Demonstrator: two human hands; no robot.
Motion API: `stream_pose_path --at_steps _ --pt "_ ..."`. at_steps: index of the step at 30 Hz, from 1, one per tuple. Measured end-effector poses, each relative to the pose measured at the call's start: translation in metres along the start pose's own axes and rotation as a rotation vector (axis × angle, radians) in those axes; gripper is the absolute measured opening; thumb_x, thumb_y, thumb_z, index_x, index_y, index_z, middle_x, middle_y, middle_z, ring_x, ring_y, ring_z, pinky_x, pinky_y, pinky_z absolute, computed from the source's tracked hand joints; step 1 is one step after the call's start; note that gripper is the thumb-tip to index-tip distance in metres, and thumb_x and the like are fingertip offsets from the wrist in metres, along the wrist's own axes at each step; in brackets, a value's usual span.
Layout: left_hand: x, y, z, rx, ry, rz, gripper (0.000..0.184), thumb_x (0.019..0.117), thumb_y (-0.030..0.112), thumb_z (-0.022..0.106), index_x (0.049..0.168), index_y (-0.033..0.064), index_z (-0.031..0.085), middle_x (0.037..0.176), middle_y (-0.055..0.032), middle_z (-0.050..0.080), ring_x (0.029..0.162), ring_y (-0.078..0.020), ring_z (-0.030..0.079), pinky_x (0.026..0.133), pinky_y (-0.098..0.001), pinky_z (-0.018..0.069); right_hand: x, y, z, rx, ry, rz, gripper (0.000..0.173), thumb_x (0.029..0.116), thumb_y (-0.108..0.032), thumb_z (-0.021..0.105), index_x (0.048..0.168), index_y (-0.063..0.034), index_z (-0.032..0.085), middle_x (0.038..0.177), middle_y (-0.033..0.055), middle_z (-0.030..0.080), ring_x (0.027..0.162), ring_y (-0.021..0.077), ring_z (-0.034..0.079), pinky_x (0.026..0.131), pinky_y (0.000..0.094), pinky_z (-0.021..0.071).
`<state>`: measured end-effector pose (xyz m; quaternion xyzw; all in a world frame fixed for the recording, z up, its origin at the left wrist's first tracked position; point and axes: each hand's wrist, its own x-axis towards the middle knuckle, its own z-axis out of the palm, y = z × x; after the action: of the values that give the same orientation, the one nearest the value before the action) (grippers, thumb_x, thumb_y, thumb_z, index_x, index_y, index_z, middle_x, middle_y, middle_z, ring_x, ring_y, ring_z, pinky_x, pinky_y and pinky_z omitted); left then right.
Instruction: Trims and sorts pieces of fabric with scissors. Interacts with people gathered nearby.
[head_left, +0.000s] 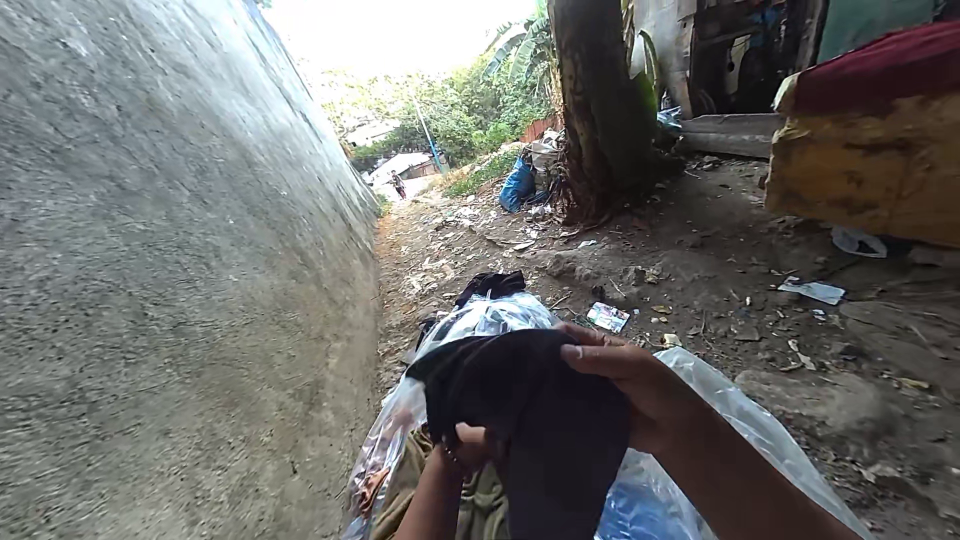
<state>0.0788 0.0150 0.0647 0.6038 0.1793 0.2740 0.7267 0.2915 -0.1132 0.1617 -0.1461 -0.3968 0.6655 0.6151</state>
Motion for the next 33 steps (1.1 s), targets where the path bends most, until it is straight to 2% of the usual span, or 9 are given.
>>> stream_pose_path --at_steps 4,8,11,15,20,24,28,30,33 --pt "-0.001 -0.016 0.001 -0.265 -0.382 0.143 0.030 0.0887 0.042 0.074 0.116 0.0310 0.077 0.107 0.0127 0.076 0.098 0.0039 0.070 0.089 -0.0175 0.0566 -0.010 0.008 -0.025 0.246 0.392 -0.315 0.032 0.1049 -0.036 0.049 0.103 -0.0145 0.073 0.092 0.0034 0.074 0.085 0.0092 0.072 0.076 0.0280 0.0612" --pt "-0.009 -0.008 0.033 -0.348 -0.049 -0.175 0.040 0.0861 0.057 0.072 0.106 0.0226 0.074 0.097 -0.0015 0.078 0.090 -0.0117 0.075 0.084 -0.0324 0.0622 -0.059 0.088 -0.051 0.258 0.844 -0.310 0.069 0.1061 -0.060 0.007 0.122 -0.0160 0.057 0.100 0.0011 0.075 0.094 0.0148 0.073 0.080 0.0400 0.0619" --pt "-0.001 -0.022 0.027 -0.237 -0.060 -0.352 0.029 0.0948 0.039 0.070 0.107 0.0137 0.071 0.096 -0.0063 0.077 0.090 -0.0162 0.075 0.084 -0.0371 0.0621 -0.086 0.119 -0.063 0.339 0.829 -0.090 0.075 0.1012 -0.070 0.021 0.116 -0.0131 0.067 0.101 0.0081 0.076 0.097 0.0210 0.072 0.086 0.0466 0.0601" --pt "0.003 -0.023 0.031 -0.227 0.041 -0.357 0.021 0.0936 0.008 0.066 0.113 0.0013 0.065 0.096 -0.0143 0.076 0.087 -0.0226 0.075 0.083 -0.0415 0.0628 -0.076 0.090 -0.068 0.001 0.828 0.107 0.021 0.1026 -0.009 0.056 0.122 -0.0013 0.056 0.101 0.0131 0.074 0.092 0.0236 0.074 0.084 0.0435 0.0623" --pt "0.011 0.003 0.038 -0.147 0.130 -0.203 0.028 0.0964 0.007 0.062 0.123 -0.0025 0.058 0.102 -0.0154 0.075 0.092 -0.0235 0.074 0.085 -0.0421 0.0627 -0.053 0.055 -0.081 -0.610 0.688 0.091 0.079 0.0830 -0.002 0.072 0.150 0.0000 0.030 0.124 0.0114 0.066 0.108 0.0173 0.069 0.093 0.0376 0.0601" --pt "0.028 0.021 0.042 -0.038 0.245 -0.139 0.035 0.0998 0.005 0.059 0.132 -0.0037 0.049 0.106 -0.0177 0.071 0.091 -0.0247 0.073 0.078 -0.0408 0.0634 -0.034 0.028 -0.077 -0.735 0.779 0.013 0.090 0.0895 -0.007 0.071 0.159 -0.0086 0.014 0.100 0.0156 0.070 0.085 0.0191 0.073 0.082 0.0388 0.0612" --pt "0.046 0.039 0.047 0.048 0.402 -0.018 0.092 0.0941 0.001 0.067 0.162 0.0160 0.006 0.115 -0.0214 0.065 0.088 -0.0268 0.072 0.072 -0.0410 0.0634 -0.023 0.006 -0.069 -0.819 0.695 -0.047 0.050 0.0979 -0.007 0.065 0.146 -0.0083 0.052 0.104 0.0119 0.071 0.090 0.0153 0.069 0.085 0.0361 0.0577" --pt "0.052 0.048 0.047 0.068 0.394 0.064 0.084 0.0939 0.001 0.067 0.161 0.0189 0.020 0.106 -0.0190 0.070 0.084 -0.0247 0.073 0.073 -0.0391 0.0634 -0.016 -0.006 -0.063 -0.904 0.647 -0.072 0.028 0.1003 -0.006 0.062 0.128 -0.0041 0.067 0.109 0.0077 0.071 0.093 0.0097 0.067 0.085 0.0304 0.0560" --pt "0.058 0.068 0.051 0.123 0.379 0.119 0.038 0.0969 0.002 0.064 0.134 0.0056 0.062 0.102 -0.0142 0.072 0.085 -0.0213 0.072 0.075 -0.0360 0.0618 -0.006 -0.027 -0.053 -0.998 0.598 -0.106 0.033 0.1012 -0.005 0.060 0.134 -0.0072 0.064 0.115 0.0084 0.071 0.095 0.0108 0.068 0.087 0.0319 0.0568"
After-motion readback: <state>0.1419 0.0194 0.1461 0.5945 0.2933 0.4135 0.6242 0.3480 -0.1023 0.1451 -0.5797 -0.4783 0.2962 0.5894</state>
